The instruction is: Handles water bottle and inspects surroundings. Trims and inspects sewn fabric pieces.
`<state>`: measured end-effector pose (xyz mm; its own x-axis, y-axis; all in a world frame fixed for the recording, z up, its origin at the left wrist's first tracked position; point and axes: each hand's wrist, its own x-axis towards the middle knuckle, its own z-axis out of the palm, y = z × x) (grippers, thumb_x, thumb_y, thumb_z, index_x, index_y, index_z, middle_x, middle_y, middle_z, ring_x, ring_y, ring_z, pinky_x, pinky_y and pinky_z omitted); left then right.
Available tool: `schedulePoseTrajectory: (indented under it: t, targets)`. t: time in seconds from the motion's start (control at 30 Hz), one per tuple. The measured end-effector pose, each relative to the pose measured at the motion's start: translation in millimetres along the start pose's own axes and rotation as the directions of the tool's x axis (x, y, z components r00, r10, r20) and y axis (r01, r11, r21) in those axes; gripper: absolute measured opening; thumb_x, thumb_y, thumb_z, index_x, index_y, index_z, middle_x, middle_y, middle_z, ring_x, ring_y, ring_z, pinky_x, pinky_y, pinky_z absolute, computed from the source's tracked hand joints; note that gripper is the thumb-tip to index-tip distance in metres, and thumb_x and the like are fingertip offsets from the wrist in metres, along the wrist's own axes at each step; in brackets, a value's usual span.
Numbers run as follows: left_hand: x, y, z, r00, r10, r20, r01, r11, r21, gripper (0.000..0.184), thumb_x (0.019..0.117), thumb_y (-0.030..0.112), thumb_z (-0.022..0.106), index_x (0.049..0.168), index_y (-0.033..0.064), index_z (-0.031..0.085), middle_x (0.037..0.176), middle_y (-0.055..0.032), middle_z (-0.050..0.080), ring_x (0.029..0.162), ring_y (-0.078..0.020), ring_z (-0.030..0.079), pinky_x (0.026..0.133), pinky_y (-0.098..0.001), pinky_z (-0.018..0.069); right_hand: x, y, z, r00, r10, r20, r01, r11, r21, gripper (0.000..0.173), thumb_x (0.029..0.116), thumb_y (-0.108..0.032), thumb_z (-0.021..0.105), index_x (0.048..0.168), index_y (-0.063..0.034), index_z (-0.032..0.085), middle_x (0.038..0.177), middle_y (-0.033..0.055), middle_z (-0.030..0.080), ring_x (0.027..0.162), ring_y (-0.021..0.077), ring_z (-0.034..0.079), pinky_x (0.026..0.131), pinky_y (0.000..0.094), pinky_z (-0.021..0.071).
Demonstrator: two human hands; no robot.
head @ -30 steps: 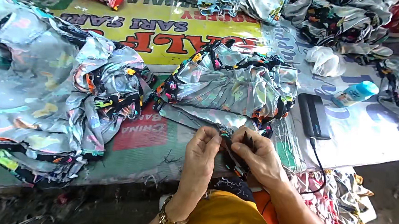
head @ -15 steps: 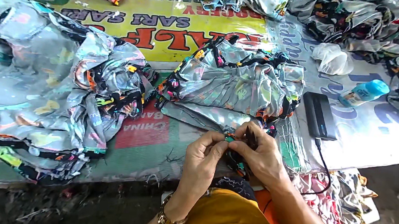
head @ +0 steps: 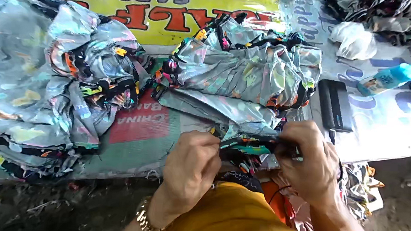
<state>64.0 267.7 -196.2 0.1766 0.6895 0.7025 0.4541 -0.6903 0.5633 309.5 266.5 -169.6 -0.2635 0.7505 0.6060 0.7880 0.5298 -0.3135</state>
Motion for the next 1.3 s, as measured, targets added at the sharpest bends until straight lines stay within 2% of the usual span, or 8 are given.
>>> schedulePoseTrajectory:
  t: [0.13,0.27,0.47,0.6,0.73,0.87,1.03,1.3]
  targets:
    - [-4,-13,-16,0.897,0.277,0.344,-0.350,0.920,0.174,0.007,0.1044,0.010,0.053,0.099,0.0092,0.057,0.110,-0.0093,0.067,0.109,-0.0228,0.062,0.099,-0.0386,0.0456,-20,5,5,0.966,-0.136,0.221,0.143,0.990,-0.017,0.010,0.0981,-0.008,0.056,0.103,-0.0080,0.065,0.094,0.0142,0.070,0.070,0.0257,0.067,0.051,0.0349,0.0495]
    - [4,-13,-16,0.783,0.216,0.583,-0.398,0.895,0.204,0.014,0.1045,0.011,0.050,0.097,0.0102,0.063,0.101,-0.0073,0.072,0.105,-0.0232,0.067,0.091,-0.0412,0.0486,-32,6,11,0.940,-0.104,0.325,0.110,0.994,0.000,0.016,0.0987,-0.007,0.057,0.106,-0.0086,0.071,0.097,0.0123,0.071,0.074,0.0253,0.068,0.053,0.0349,0.0517]
    - [18,-9,7,0.832,0.072,0.550,-0.247,0.936,0.251,0.020,0.1028,0.023,0.061,0.115,0.0146,0.074,0.085,-0.0057,0.064,0.076,-0.0220,0.061,0.076,-0.0415,0.0460,-26,7,5,0.921,-0.085,0.379,0.077,0.996,0.037,0.019,0.0963,-0.009,0.059,0.108,-0.0116,0.074,0.098,0.0113,0.069,0.070,0.0222,0.066,0.051,0.0328,0.0500]
    - [17,-3,17,0.852,0.099,0.514,-0.273,0.922,0.275,0.017,0.1004,0.011,0.058,0.104,0.0136,0.074,0.103,-0.0109,0.067,0.092,-0.0275,0.064,0.076,-0.0433,0.0465,-12,5,-2,0.973,-0.043,0.228,-0.033,0.947,0.319,0.021,0.1032,-0.015,0.054,0.113,-0.0102,0.072,0.100,0.0050,0.065,0.079,0.0056,0.060,0.064,0.0183,0.0487]
    - [12,-1,19,0.867,0.167,0.469,-0.317,0.911,0.262,0.012,0.1015,0.018,0.061,0.098,0.0140,0.072,0.103,-0.0083,0.070,0.095,-0.0250,0.063,0.081,-0.0431,0.0424,14,-15,17,0.984,0.077,0.163,-0.175,0.628,0.759,0.019,0.1045,-0.008,0.050,0.108,-0.0029,0.068,0.095,0.0007,0.063,0.072,-0.0012,0.057,0.061,0.0139,0.0503]
    - [5,1,13,0.849,0.202,0.489,-0.365,0.893,0.264,0.014,0.1037,0.011,0.053,0.098,0.0124,0.066,0.102,-0.0061,0.072,0.096,-0.0224,0.065,0.084,-0.0421,0.0429,26,-6,45,0.916,0.130,0.379,-0.380,0.583,0.718,0.019,0.1038,-0.010,0.052,0.109,-0.0042,0.069,0.077,-0.0023,0.060,0.058,0.0019,0.053,0.051,0.0159,0.0465]
    - [-6,-8,2,0.896,0.096,0.433,-0.175,0.973,0.147,0.013,0.1066,0.013,0.051,0.101,0.0110,0.063,0.102,-0.0058,0.070,0.098,-0.0173,0.065,0.090,-0.0370,0.0448,23,4,40,0.892,0.062,0.448,-0.408,0.538,0.738,0.013,0.1010,-0.009,0.059,0.105,-0.0044,0.070,0.080,-0.0014,0.062,0.061,0.0018,0.055,0.053,0.0154,0.0483]
    - [3,-4,6,0.944,-0.160,0.289,0.191,0.978,-0.084,0.014,0.1046,0.020,0.059,0.099,0.0082,0.064,0.097,-0.0011,0.069,0.097,-0.0062,0.064,0.087,-0.0250,0.0487,20,-8,46,0.928,-0.079,0.365,-0.135,0.842,0.523,0.005,0.0943,-0.008,0.066,0.096,-0.0054,0.071,0.091,0.0028,0.064,0.079,0.0046,0.062,0.067,0.0167,0.0528]
